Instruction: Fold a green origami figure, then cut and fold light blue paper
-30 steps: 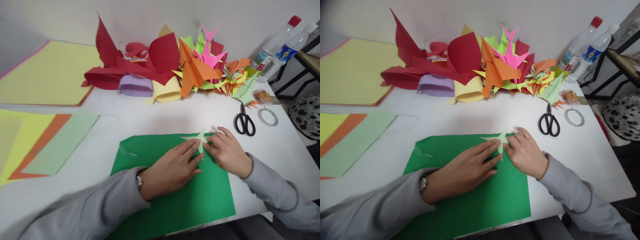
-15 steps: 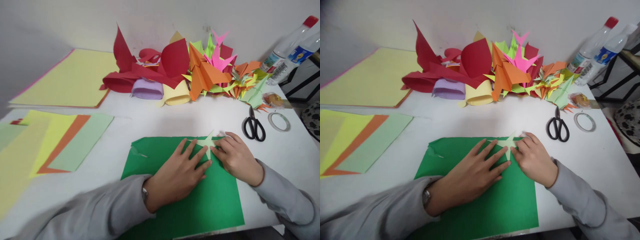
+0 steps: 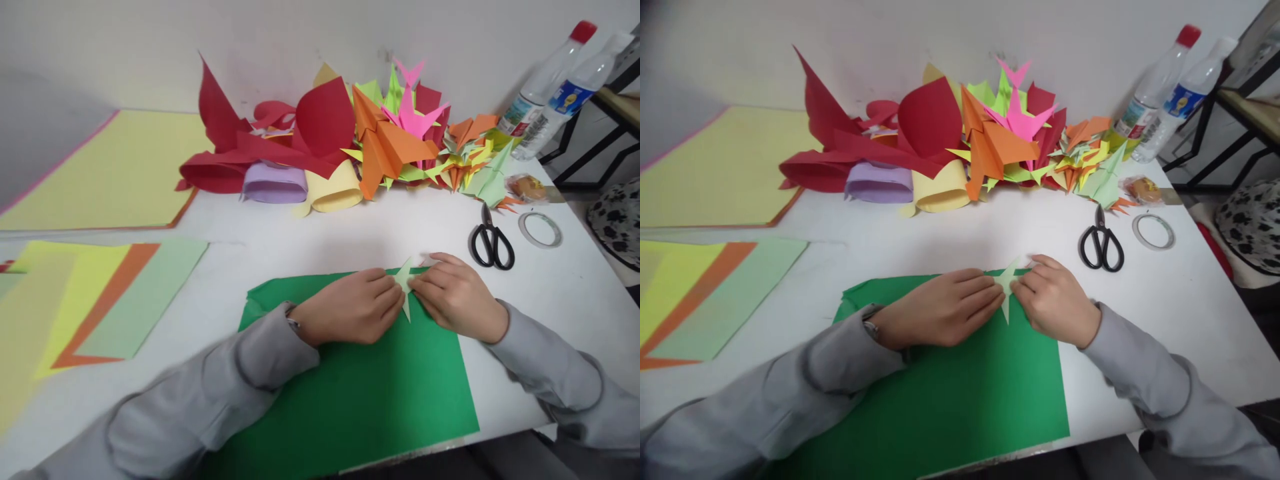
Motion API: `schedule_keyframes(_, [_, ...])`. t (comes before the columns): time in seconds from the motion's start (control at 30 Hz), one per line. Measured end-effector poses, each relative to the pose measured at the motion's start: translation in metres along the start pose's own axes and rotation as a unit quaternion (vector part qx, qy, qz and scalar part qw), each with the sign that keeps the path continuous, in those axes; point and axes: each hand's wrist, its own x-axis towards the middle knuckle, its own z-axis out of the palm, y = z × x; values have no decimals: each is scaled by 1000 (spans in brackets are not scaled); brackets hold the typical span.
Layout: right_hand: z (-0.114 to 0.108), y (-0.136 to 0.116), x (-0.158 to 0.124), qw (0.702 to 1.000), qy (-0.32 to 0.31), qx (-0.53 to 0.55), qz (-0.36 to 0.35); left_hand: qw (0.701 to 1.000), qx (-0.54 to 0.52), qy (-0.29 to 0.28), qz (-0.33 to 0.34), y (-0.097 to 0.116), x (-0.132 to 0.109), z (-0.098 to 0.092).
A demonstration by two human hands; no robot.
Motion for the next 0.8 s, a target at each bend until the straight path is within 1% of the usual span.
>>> schedule_keyframes(0.07, [-1, 0, 1, 1000, 5, 12, 5, 1000, -11, 6, 6, -1, -2, 2])
schedule_keyframes(0.17, [-1, -1, 2, 1000, 1, 23, 8, 999, -32, 22, -1, -5, -5, 5])
schedule_keyframes(0.27, [1, -2, 2, 1000, 1, 1, 5, 999, -31, 37, -11, -10, -7, 5])
schedule_keyframes(0.37, [6, -2, 2, 999, 16, -32, -1, 997, -26, 68, -25, -10, -7, 6])
schedule_keyframes(0.47, [8, -2, 1, 999, 17, -33, 7, 990, -49, 106, -80, -5, -6, 11])
schedule_keyframes(0.57, [8, -1, 0, 999, 5, -8, 34, 981, -60, 117, -142, 1, -4, 17])
schedule_keyframes(0.7, [6, 0, 0, 995, 1, 50, 87, 970, -82, 114, -196, 3, -1, 22])
schedule_keyframes(0.8, [4, -1, 1, 984, -24, 115, 134, 960, -130, 80, -235, -1, 3, 18])
